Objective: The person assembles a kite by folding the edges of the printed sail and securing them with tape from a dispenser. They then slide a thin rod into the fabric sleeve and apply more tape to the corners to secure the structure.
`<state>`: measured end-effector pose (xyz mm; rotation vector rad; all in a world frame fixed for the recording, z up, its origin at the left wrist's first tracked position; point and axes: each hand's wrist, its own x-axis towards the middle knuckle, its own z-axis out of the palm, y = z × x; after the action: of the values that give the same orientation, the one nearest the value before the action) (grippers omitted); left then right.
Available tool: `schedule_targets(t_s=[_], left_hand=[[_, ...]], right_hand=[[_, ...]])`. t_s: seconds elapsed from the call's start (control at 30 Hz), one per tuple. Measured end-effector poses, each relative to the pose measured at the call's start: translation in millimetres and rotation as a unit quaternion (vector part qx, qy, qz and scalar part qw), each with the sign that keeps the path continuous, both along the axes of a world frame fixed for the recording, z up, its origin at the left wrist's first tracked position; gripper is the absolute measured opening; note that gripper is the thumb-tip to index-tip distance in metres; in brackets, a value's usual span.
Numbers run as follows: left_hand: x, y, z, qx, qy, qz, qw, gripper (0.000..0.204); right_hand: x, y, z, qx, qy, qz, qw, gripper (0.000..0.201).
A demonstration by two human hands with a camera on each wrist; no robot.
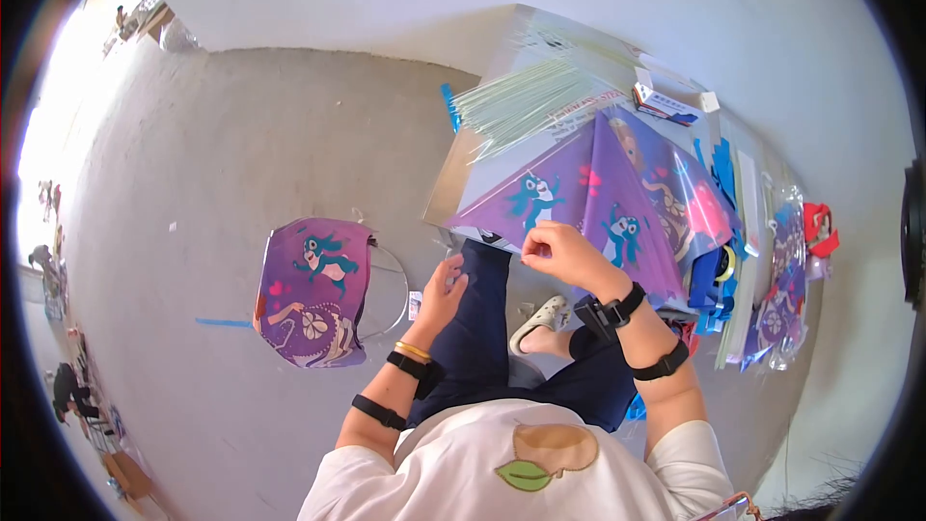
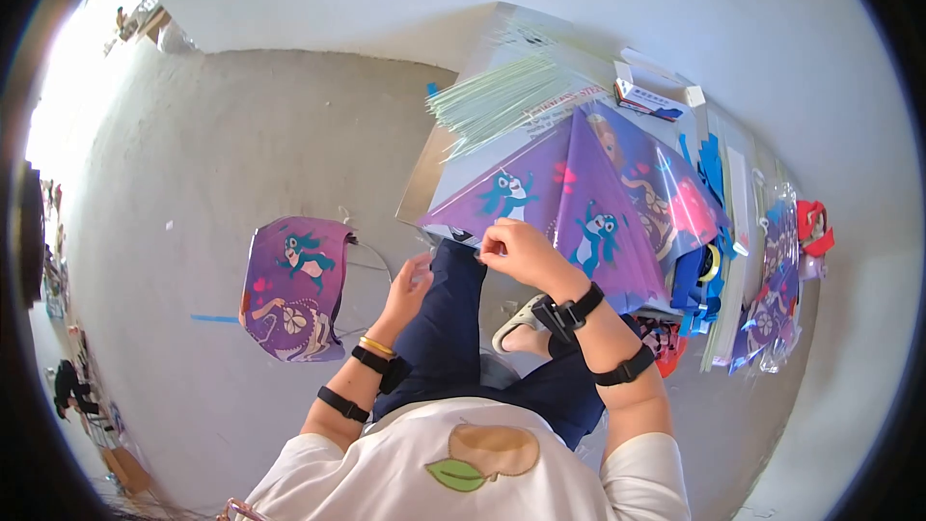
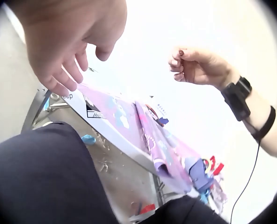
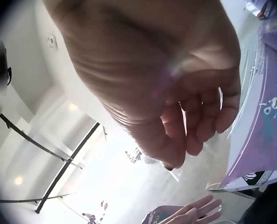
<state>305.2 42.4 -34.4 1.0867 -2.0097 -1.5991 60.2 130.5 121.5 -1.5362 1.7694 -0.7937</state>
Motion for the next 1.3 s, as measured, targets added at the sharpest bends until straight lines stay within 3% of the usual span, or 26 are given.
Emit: schedule_targets(t_s=[0.07,0.1,0.17,0.2,0.27,0.53,0.67,0.77,0.97,1.3], left_hand=[[-12,-16,-9,0.149,0.134,0.044,0.979,0.042],[-17,-23,-9,0.156,0.135,0.048,0.977,0.042],[-26,-34,8,0.31,0.171,0.041,0.935,0.047],[-30,-38,8,0.315,0.173,0.045,0.932,0.047],[-34,-43,7,0.406,0.225,-0.025,0.885,0.059],[-62,-30,-3,0.473,0.229,0.003,0.851,0.062],[-72,-24,3,0.53,0.277,-0.006,0.802,0.058],[-69,-22,-3,0.552,0.358,0.034,0.753,0.046],[-69,-20,-2,0.507,0.328,0.077,0.793,0.025],[-79,-20,5,0.505,0.281,0.146,0.803,0.026]], right_hand=[[3,-26,4,0.041,-0.03,0.025,0.998,0.012],[3,-36,5,0.059,-0.066,0.029,0.996,0.012],[-3,-50,1,0.08,-0.118,0.042,0.989,0.013],[-8,-56,-1,0.087,-0.116,0.044,0.988,0.013],[-16,-65,-5,0.117,-0.137,0.051,0.982,0.014],[-30,-77,-10,0.194,-0.17,0.076,0.963,0.013],[-38,-71,-9,0.201,-0.206,0.047,0.957,0.013],[-44,-66,-15,0.194,-0.212,0.031,0.957,0.012],[-52,-61,-28,0.2,-0.209,0.023,0.957,0.013],[-58,-65,-44,0.196,-0.145,0.015,0.97,0.012]])
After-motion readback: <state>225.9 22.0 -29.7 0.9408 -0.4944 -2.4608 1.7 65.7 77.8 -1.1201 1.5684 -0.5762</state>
